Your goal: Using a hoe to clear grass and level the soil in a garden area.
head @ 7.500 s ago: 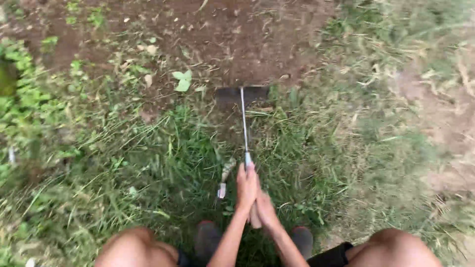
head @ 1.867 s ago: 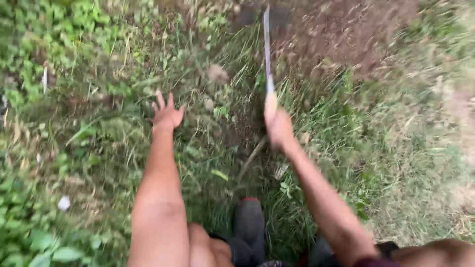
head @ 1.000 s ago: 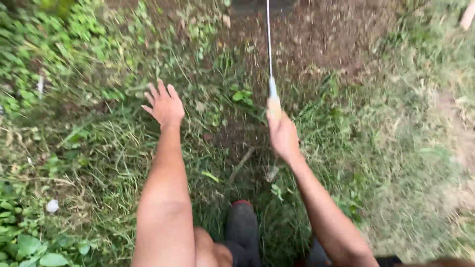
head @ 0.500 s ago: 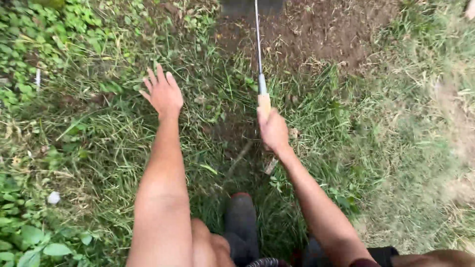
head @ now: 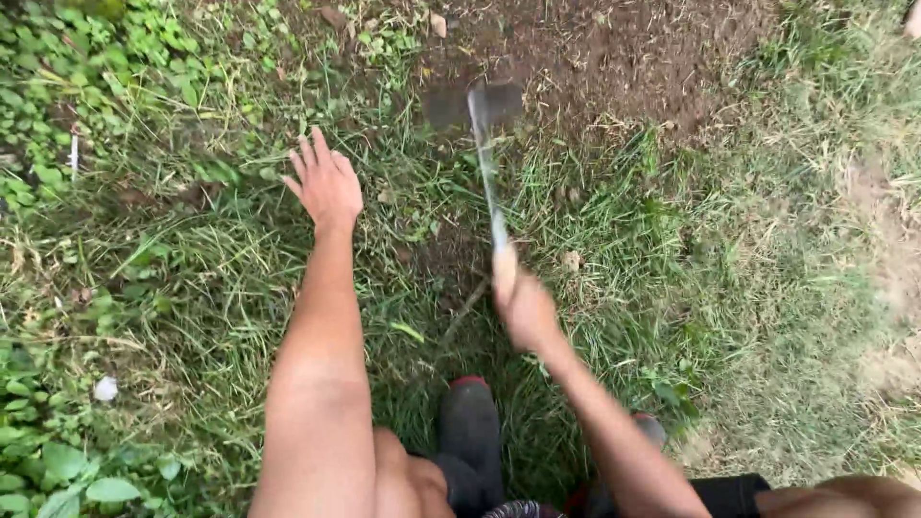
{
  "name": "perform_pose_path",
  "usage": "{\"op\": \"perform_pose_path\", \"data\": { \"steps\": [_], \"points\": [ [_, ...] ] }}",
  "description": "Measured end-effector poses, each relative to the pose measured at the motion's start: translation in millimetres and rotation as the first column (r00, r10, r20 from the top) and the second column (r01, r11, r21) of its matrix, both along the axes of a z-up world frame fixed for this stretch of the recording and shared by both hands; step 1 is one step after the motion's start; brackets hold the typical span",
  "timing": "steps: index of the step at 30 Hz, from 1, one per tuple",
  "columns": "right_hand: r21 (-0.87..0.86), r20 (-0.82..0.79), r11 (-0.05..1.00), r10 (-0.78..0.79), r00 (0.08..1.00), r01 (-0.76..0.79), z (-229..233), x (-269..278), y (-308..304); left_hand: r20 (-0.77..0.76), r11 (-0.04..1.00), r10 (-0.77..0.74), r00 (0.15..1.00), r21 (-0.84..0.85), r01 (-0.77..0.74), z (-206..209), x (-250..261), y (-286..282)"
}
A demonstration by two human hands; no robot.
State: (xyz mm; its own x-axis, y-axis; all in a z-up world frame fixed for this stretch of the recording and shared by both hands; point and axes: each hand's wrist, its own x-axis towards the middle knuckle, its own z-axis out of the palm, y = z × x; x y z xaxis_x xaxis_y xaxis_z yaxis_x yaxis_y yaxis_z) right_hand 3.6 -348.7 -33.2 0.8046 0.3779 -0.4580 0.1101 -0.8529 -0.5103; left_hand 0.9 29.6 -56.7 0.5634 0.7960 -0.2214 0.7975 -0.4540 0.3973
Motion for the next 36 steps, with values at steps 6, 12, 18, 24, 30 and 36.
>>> {"op": "perform_pose_path", "data": {
  "steps": [6, 12, 18, 24, 30, 36],
  "points": [
    [-0.050, -0.203, 0.981, -0.193, 0.960, 0.187, 108, -75, -24, 0.034, 0.998, -0.046, 0.998, -0.031, 0.047, -24, 0, -8],
    [-0.012, 0.138, 0.999, -0.044, 0.989, 0.046, 14, 8, 2, -0.148, 0.985, -0.058, 0.987, -0.168, 0.033, -30, -2, -16],
    [0.003, -0.210, 0.971, -0.233, 0.949, 0.239, 86, -80, -41, -0.251, 0.910, -0.399, 0.882, -0.226, 0.347, 30, -3, -38],
    [0.378, 0.031, 0.925, -0.054, 0.998, 0.038, 88, 124, 112, -0.423, 0.899, -0.412, 0.807, -0.335, 0.283, -5, -11, -27],
    [0.221, 0.100, 0.961, 0.150, 0.984, -0.169, -65, 276, 234, -0.417, 0.842, -0.464, 0.782, -0.481, 0.244, -16, -3, -7],
    [-0.001, -0.033, 0.995, 0.102, 0.994, -0.102, -25, 29, 80, 0.070, 0.871, 0.148, 0.987, -0.482, -0.096, -52, -3, 31]
  ]
}}
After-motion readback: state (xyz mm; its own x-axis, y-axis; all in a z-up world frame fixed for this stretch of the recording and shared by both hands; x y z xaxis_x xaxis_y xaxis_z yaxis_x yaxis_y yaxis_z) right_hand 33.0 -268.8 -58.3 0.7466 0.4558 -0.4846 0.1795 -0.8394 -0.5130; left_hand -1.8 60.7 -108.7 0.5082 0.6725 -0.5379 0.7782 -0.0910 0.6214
